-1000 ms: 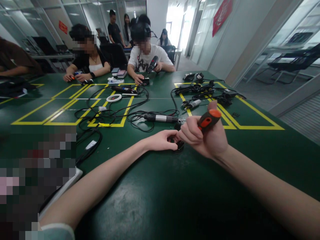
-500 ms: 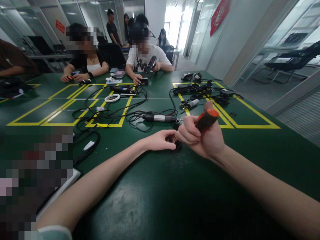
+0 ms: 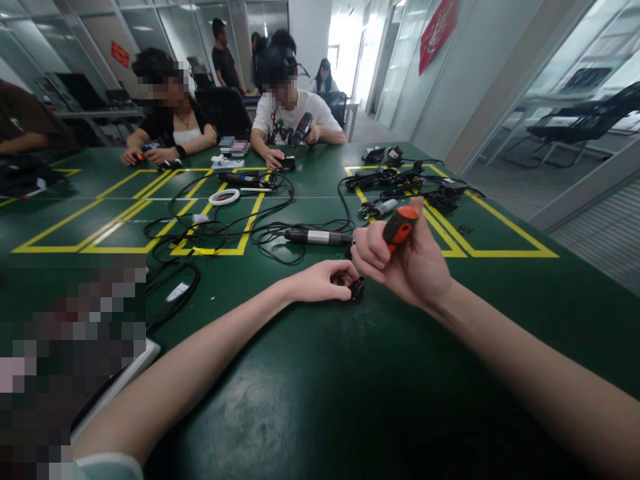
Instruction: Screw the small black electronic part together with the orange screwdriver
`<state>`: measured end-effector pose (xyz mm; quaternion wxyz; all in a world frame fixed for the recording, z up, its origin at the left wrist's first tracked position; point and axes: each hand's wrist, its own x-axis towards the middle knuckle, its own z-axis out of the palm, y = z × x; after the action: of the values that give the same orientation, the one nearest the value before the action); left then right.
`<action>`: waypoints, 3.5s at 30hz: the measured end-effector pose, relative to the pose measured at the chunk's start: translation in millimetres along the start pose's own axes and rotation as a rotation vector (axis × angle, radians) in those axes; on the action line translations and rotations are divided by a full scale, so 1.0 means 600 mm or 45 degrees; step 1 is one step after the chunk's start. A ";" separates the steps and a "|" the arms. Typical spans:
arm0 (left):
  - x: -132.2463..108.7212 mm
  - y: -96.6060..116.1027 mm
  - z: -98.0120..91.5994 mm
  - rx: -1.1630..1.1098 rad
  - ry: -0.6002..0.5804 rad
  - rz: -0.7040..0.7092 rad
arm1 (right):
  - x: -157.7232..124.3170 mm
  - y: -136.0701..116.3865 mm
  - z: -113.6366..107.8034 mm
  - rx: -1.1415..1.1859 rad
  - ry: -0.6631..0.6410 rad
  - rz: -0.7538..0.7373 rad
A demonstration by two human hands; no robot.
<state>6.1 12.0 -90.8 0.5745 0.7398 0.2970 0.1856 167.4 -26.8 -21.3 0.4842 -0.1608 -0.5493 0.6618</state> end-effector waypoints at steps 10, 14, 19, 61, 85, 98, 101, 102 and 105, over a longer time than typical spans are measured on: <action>-0.002 0.001 0.000 0.014 0.003 0.005 | -0.007 -0.001 0.000 -0.064 0.047 -0.017; -0.002 -0.002 0.000 0.010 -0.004 0.009 | -0.004 -0.011 0.003 -0.232 0.107 -0.161; -0.003 -0.004 0.000 -0.005 -0.029 0.002 | -0.007 -0.025 -0.006 -0.379 0.188 -0.293; -0.002 -0.007 -0.002 -0.023 -0.038 0.027 | -0.026 -0.077 -0.003 -1.559 0.019 -0.584; -0.001 -0.010 -0.002 -0.103 -0.036 0.009 | -0.022 -0.062 -0.008 -0.760 -0.004 -0.347; 0.004 -0.018 -0.001 -0.091 -0.015 -0.007 | -0.018 -0.059 0.000 -0.379 -0.060 -0.108; 0.005 -0.020 -0.003 -0.071 0.006 0.011 | -0.018 -0.054 0.005 -0.289 -0.079 -0.130; 0.005 -0.021 -0.005 -0.066 0.018 0.016 | -0.018 -0.051 0.007 -0.255 -0.086 -0.135; 0.006 -0.024 -0.007 -0.070 0.037 0.020 | -0.019 -0.046 0.012 -0.206 -0.102 -0.133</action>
<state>3.1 19.8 -103.7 0.5887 0.7234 0.2942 0.2088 180.1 -42.6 1.8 0.4810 -0.1439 -0.6277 0.5949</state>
